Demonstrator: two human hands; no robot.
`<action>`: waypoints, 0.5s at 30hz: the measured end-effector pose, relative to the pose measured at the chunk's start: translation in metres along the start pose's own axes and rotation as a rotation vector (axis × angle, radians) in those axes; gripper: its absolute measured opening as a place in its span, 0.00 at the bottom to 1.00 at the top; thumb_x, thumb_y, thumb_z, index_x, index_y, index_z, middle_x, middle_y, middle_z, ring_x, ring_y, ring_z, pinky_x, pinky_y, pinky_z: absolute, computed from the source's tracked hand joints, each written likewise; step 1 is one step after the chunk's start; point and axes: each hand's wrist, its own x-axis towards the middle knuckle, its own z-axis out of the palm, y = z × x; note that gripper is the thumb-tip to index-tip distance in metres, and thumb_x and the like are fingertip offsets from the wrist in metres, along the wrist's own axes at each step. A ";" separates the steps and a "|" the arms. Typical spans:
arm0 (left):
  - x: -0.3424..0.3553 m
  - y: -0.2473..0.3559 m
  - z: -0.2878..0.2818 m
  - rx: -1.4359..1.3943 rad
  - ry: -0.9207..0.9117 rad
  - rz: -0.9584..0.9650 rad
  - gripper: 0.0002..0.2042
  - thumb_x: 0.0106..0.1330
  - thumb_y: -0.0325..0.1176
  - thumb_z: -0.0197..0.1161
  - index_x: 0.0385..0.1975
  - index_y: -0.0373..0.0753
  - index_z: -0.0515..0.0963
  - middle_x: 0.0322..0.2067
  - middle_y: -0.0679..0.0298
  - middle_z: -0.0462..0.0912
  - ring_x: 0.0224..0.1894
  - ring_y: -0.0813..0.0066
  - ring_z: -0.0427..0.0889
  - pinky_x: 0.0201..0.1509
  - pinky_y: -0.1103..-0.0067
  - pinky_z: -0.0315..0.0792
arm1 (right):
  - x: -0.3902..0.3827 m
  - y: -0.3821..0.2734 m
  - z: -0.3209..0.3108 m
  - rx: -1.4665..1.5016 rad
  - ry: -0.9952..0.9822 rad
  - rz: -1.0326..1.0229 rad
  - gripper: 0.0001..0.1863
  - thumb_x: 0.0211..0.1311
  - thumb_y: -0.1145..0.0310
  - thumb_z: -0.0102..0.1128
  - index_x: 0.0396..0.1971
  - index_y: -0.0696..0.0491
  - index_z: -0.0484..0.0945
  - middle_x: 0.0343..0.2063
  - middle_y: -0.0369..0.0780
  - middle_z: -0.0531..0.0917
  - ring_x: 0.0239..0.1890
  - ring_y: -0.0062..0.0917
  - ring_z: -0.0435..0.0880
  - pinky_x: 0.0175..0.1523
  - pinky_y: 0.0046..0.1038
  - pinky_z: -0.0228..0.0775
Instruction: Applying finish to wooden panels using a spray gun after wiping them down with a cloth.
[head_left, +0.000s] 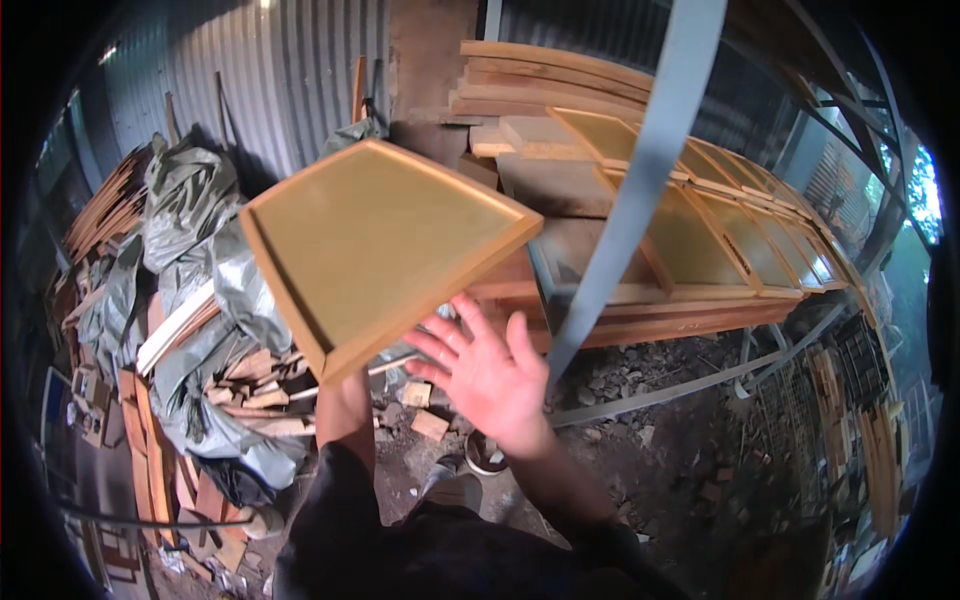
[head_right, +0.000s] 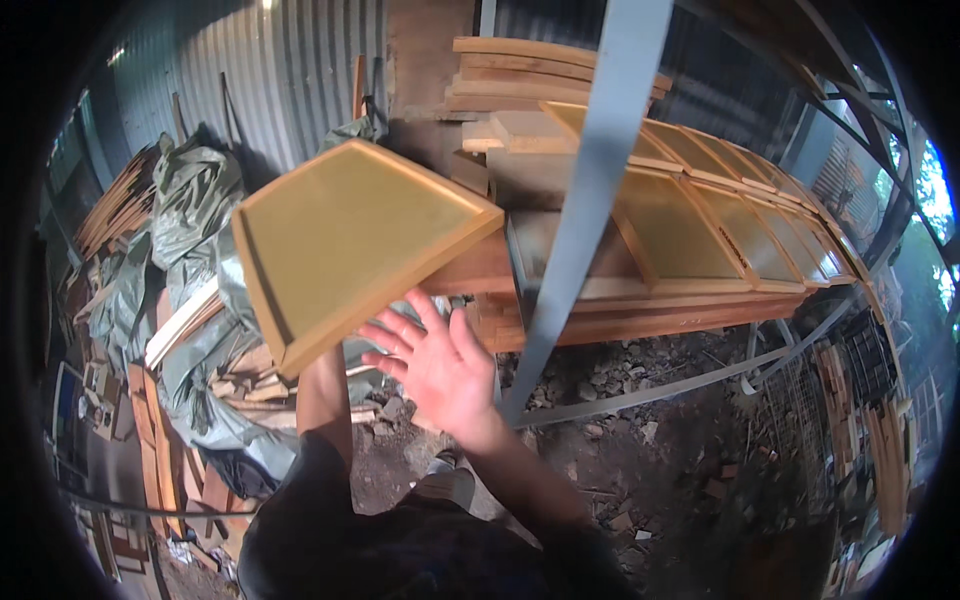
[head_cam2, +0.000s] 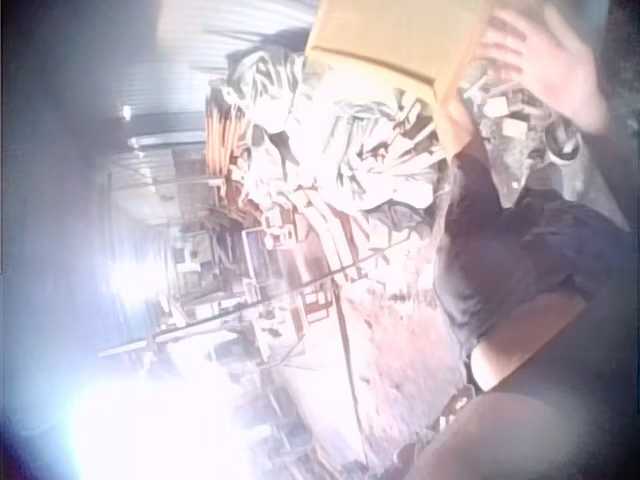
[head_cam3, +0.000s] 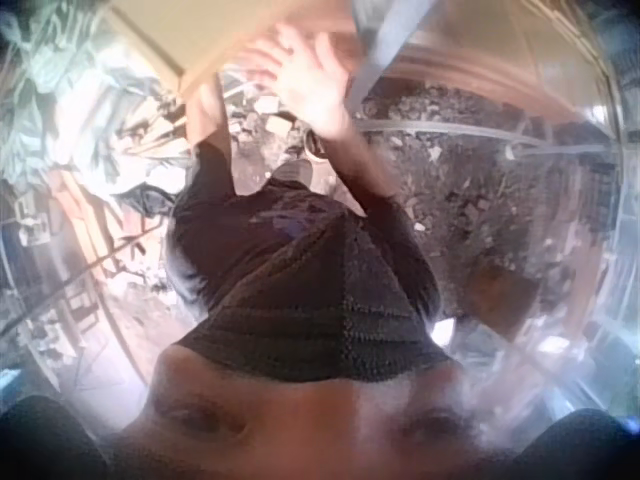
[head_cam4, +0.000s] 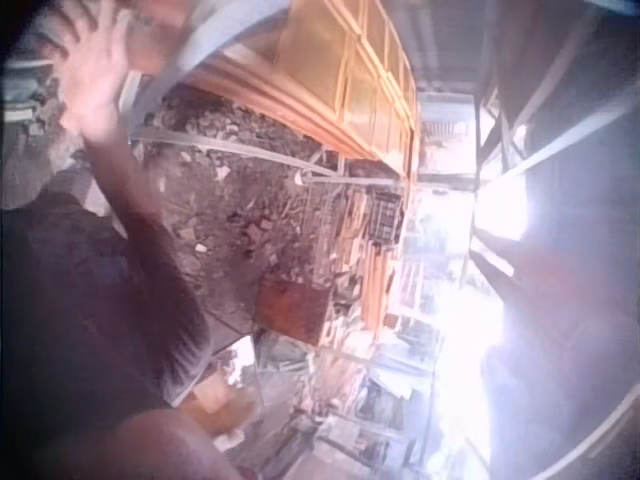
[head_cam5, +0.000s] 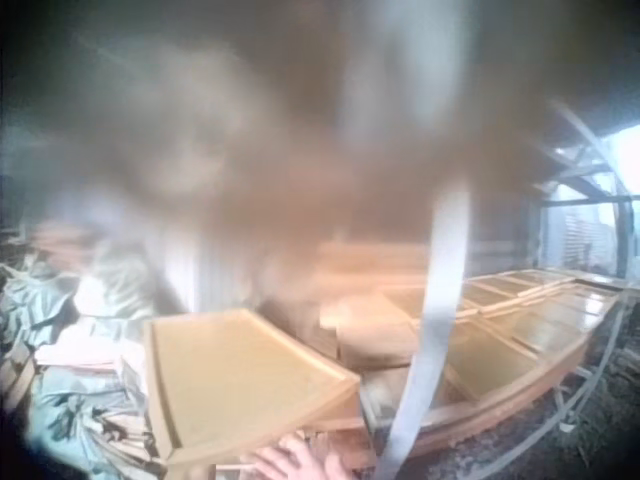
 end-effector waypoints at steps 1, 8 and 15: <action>0.058 0.031 -0.003 -0.003 -0.010 0.011 0.20 0.74 0.41 0.50 0.57 0.32 0.74 0.51 0.51 0.82 0.51 0.58 0.83 0.54 0.64 0.80 | 0.028 -0.008 -0.002 -0.022 0.006 -0.022 0.41 0.69 0.31 0.39 0.69 0.48 0.62 0.70 0.51 0.61 0.71 0.48 0.60 0.71 0.52 0.52; 0.339 0.080 0.021 -0.077 -0.093 -0.048 0.21 0.74 0.41 0.50 0.57 0.32 0.74 0.51 0.51 0.82 0.51 0.57 0.83 0.55 0.63 0.79 | 0.197 -0.076 -0.061 0.049 0.306 -0.238 0.42 0.67 0.34 0.48 0.67 0.55 0.63 0.70 0.51 0.60 0.72 0.47 0.58 0.73 0.50 0.51; 0.476 0.056 0.043 -0.182 -0.178 -0.099 0.21 0.74 0.42 0.50 0.57 0.33 0.74 0.51 0.51 0.82 0.51 0.56 0.83 0.56 0.62 0.79 | 0.278 -0.144 -0.109 0.030 0.475 -0.378 0.45 0.68 0.34 0.46 0.70 0.56 0.56 0.71 0.51 0.58 0.75 0.44 0.53 0.75 0.48 0.45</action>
